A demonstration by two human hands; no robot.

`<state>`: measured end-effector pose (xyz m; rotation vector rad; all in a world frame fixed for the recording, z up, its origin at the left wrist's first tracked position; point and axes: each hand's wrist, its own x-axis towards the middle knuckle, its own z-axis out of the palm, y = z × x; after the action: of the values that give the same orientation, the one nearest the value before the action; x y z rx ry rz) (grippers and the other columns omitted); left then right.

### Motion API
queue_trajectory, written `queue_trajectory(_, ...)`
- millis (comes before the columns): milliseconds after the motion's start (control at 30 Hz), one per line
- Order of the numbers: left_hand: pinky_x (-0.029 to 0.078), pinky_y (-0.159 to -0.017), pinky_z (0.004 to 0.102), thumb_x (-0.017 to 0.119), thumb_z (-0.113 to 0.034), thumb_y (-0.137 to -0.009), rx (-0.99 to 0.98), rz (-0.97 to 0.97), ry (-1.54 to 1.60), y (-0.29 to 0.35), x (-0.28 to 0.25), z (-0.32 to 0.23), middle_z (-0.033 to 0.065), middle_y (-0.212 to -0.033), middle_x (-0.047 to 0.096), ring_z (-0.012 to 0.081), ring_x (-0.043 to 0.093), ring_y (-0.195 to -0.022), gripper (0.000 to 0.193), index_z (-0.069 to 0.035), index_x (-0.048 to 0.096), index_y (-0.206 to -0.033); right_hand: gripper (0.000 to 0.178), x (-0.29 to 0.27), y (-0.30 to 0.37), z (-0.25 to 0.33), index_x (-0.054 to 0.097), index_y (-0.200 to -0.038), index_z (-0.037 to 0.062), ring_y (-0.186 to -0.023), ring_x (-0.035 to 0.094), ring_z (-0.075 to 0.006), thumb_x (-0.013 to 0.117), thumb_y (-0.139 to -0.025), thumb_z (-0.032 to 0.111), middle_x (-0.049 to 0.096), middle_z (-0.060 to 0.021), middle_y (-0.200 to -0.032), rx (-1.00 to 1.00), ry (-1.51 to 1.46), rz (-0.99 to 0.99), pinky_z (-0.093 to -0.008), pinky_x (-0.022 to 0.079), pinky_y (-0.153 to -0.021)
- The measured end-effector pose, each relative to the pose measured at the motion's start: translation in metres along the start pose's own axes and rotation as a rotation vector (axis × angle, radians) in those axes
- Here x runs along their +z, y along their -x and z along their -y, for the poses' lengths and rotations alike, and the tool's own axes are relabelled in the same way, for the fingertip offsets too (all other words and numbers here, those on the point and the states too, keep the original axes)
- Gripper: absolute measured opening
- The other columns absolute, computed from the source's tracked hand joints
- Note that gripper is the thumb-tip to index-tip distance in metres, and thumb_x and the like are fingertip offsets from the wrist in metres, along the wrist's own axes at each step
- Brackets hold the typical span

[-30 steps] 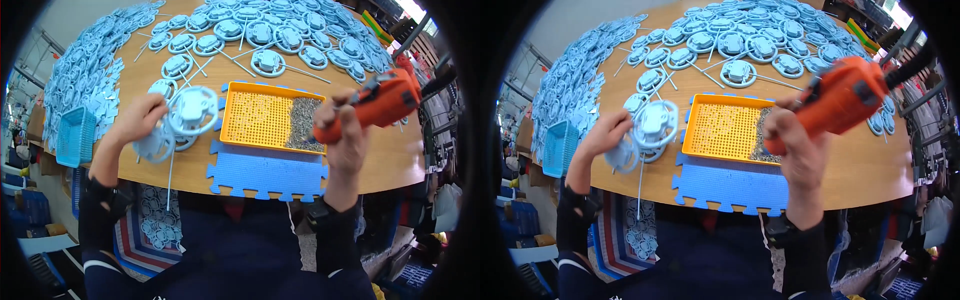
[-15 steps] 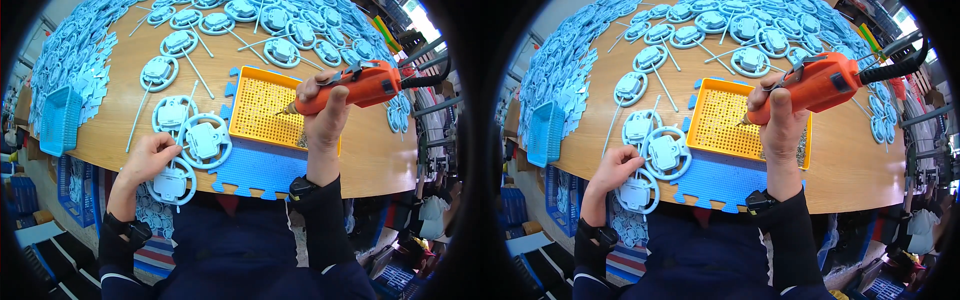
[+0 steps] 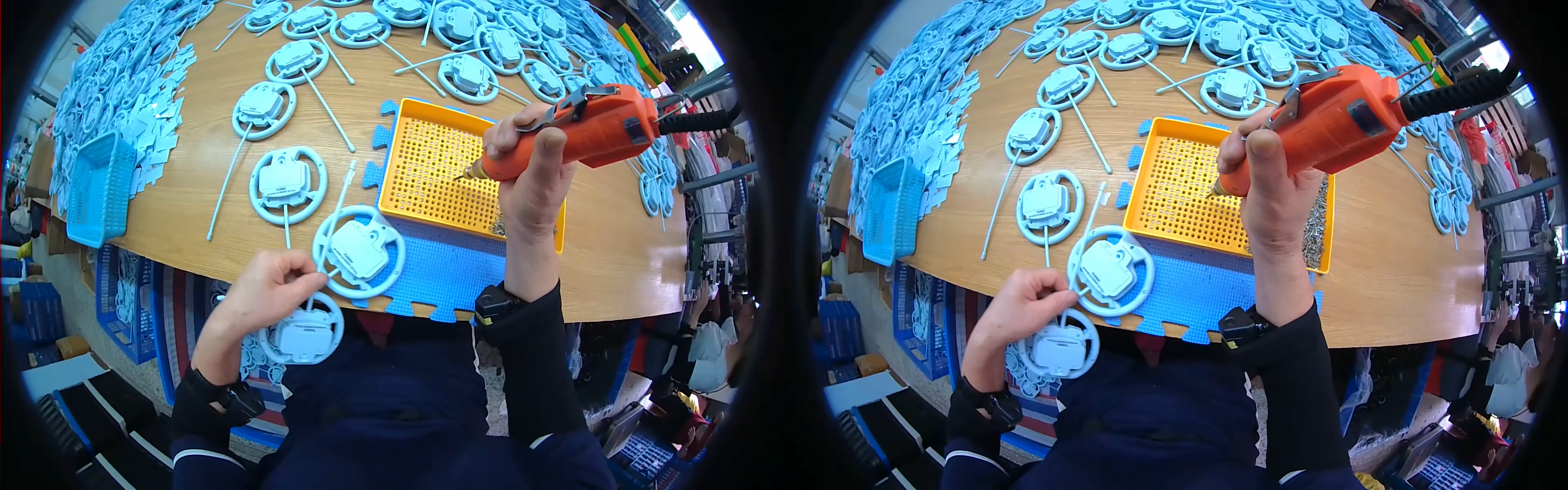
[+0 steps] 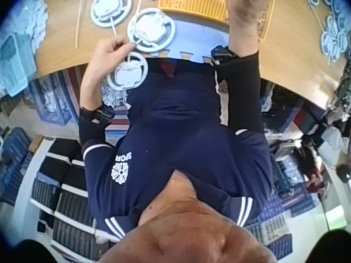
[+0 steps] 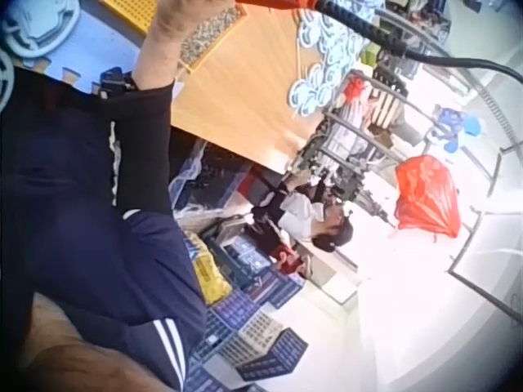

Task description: Assembling blue plastic toy components using an electric screwdriver.

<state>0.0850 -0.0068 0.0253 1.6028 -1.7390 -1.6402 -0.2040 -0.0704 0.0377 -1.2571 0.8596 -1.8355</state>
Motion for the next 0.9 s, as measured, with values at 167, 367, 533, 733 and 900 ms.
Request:
queue_trajectory(167, 0.036, -0.046, 0.0218, 0.065, -0.015, -0.084, -0.050, -0.030, 0.018, 0.009, 0.024, 0.003, -0.0010, -0.057, 0.055, 0.0033, 0.047, -0.052, 0.019, 0.002, 0.063, -0.076, 0.058, 0.005, 0.000, 0.016, 0.053, -0.095, 0.0065, -0.063, 0.048, -0.0151, 0.064, -0.077, 0.060, 0.050, -0.0031, -0.070, -0.061, -0.032, -0.033, -0.0313, 0.040, -0.063)
queue_trajectory(367, 0.040, -0.049, 0.0235, 0.065, -0.017, -0.084, -0.027, -0.013, 0.097, 0.009, 0.030, -0.001, 0.0022, -0.060, 0.059, 0.0055, 0.051, -0.055, 0.020, 0.002, 0.064, -0.078, 0.066, 0.048, 0.029, 0.047, 0.053, -0.095, 0.0066, -0.060, 0.047, -0.0134, 0.056, -0.075, 0.070, 0.051, -0.0010, -0.070, 0.033, -0.090, 0.116, -0.0287, 0.040, -0.060)
queue_trajectory(533, 0.041, -0.049, 0.0238, 0.065, -0.017, -0.084, -0.011, -0.002, 0.078, 0.009, 0.027, 0.002, 0.0033, -0.061, 0.060, 0.0063, 0.052, -0.055, 0.021, 0.003, 0.064, -0.078, 0.068, 0.073, 0.042, 0.038, 0.050, -0.093, 0.0052, -0.057, 0.048, -0.0120, 0.058, -0.074, 0.070, 0.050, -0.0017, -0.066, 0.100, -0.066, 0.232, -0.0272, 0.040, -0.056)
queue_trajectory(733, 0.042, -0.049, 0.0242, 0.066, -0.017, -0.084, -0.008, 0.026, 0.136, 0.008, 0.025, 0.003, 0.0044, -0.060, 0.061, 0.0068, 0.053, -0.055, 0.021, 0.003, 0.065, -0.078, 0.060, 0.081, 0.044, 0.029, 0.048, -0.091, 0.0055, -0.054, 0.048, -0.0111, 0.064, -0.077, 0.061, 0.051, -0.0023, -0.064, 0.177, -0.032, 0.321, -0.0254, 0.039, -0.053)
queue_trajectory(900, 0.042, -0.049, 0.0242, 0.066, -0.018, -0.083, -0.008, 0.034, 0.128, 0.007, 0.024, 0.006, 0.0046, -0.060, 0.061, 0.0069, 0.053, -0.054, 0.021, 0.003, 0.065, -0.078, 0.055, 0.080, 0.050, 0.013, 0.047, -0.117, 0.0016, -0.072, 0.055, -0.0113, 0.078, -0.073, 0.011, 0.055, -0.0049, -0.093, 0.181, -0.304, 0.286, -0.0247, 0.047, -0.059)
